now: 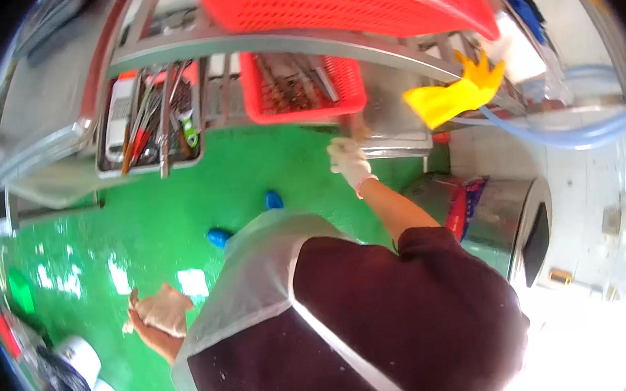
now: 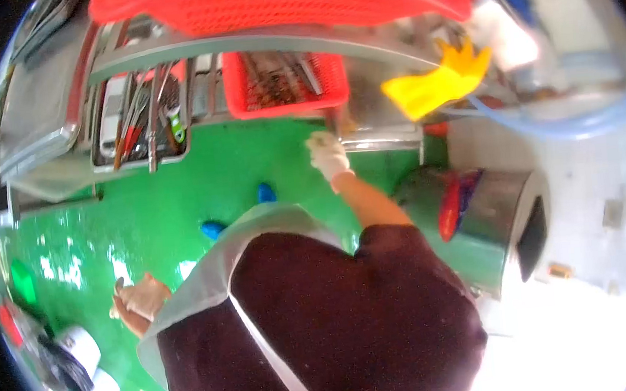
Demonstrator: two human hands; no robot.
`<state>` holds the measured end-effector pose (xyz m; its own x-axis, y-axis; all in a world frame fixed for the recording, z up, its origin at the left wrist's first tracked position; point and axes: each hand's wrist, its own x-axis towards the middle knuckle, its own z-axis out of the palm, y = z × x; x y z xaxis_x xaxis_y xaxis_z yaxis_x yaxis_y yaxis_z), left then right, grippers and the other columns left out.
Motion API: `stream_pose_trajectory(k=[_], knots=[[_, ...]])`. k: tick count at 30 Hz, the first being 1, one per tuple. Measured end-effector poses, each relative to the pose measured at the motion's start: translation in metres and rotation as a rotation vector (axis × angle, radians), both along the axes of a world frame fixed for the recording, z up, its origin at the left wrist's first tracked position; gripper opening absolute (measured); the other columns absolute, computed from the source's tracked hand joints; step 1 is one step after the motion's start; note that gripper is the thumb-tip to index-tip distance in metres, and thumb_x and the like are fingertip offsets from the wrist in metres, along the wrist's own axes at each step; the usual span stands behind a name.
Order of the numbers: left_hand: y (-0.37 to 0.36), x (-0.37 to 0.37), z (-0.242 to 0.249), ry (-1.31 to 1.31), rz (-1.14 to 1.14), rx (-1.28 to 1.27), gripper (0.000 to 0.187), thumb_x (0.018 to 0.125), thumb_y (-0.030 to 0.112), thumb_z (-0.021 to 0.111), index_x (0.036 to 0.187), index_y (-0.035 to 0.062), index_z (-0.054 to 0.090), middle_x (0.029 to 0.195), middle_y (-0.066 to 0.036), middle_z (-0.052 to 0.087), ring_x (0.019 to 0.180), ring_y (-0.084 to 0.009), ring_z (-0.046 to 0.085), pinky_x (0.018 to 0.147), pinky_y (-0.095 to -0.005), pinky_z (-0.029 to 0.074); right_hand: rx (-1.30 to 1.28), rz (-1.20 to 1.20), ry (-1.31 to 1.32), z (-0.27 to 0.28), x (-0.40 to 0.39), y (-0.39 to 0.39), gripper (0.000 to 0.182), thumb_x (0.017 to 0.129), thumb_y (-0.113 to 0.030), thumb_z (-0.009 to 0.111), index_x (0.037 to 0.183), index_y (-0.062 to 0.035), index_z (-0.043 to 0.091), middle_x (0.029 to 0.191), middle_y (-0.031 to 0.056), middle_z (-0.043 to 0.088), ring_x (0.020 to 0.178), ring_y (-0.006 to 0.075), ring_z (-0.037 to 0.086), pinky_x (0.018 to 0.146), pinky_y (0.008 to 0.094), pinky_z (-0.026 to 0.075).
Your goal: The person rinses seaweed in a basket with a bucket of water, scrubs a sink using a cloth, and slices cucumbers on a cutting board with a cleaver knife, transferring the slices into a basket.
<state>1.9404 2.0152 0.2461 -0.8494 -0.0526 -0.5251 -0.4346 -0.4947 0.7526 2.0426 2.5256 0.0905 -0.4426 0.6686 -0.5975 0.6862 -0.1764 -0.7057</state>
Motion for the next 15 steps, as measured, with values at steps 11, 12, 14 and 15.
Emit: stream_pose_trajectory(k=[11, 12, 14, 15], knots=[[0.103, -0.081, -0.021, 0.038, -0.343, 0.192, 0.048, 0.098, 0.043, 0.050, 0.135, 0.0116, 0.046, 0.120, -0.011, 0.057, 0.111, -0.0277, 0.060, 0.091, -0.0456, 0.053, 1.606, -0.021, -0.307, 0.144, 0.077, 0.171, 0.039, 0.099, -0.026, 0.048, 0.133, -0.0076, 0.056, 0.139, 0.0158, 0.052, 0.127, 0.0299, 0.049, 0.112, 0.0393, 0.033], [0.121, -0.081, -0.017, 0.038, -0.362, 0.192, 0.044, 0.098, 0.042, 0.052, 0.128, 0.0094, 0.050, 0.117, -0.010, 0.059, 0.109, -0.0266, 0.061, 0.091, -0.0446, 0.053, 1.633, -0.067, -0.309, 0.157, 0.074, 0.163, 0.038, 0.100, -0.026, 0.047, 0.131, -0.0078, 0.057, 0.139, 0.0152, 0.053, 0.126, 0.0299, 0.050, 0.111, 0.0396, 0.035], [0.140, -0.090, -0.022, 0.060, -0.440, 0.228, 0.040, 0.097, 0.041, 0.054, 0.121, 0.0080, 0.055, 0.115, -0.010, 0.061, 0.109, -0.0259, 0.061, 0.091, -0.0428, 0.052, 1.358, -0.362, 0.244, 0.146, 0.090, 0.153, 0.036, 0.098, -0.028, 0.048, 0.127, -0.0082, 0.060, 0.135, 0.0157, 0.056, 0.124, 0.0305, 0.051, 0.106, 0.0400, 0.041], [0.145, -0.094, -0.028, 0.070, -0.462, 0.233, 0.040, 0.097, 0.041, 0.054, 0.121, 0.0082, 0.055, 0.115, -0.010, 0.061, 0.108, -0.0258, 0.061, 0.091, -0.0423, 0.052, 1.411, -0.315, -0.051, 0.143, 0.106, 0.144, 0.040, 0.096, -0.032, 0.051, 0.128, -0.0084, 0.059, 0.134, 0.0162, 0.056, 0.123, 0.0299, 0.053, 0.101, 0.0403, 0.044]])
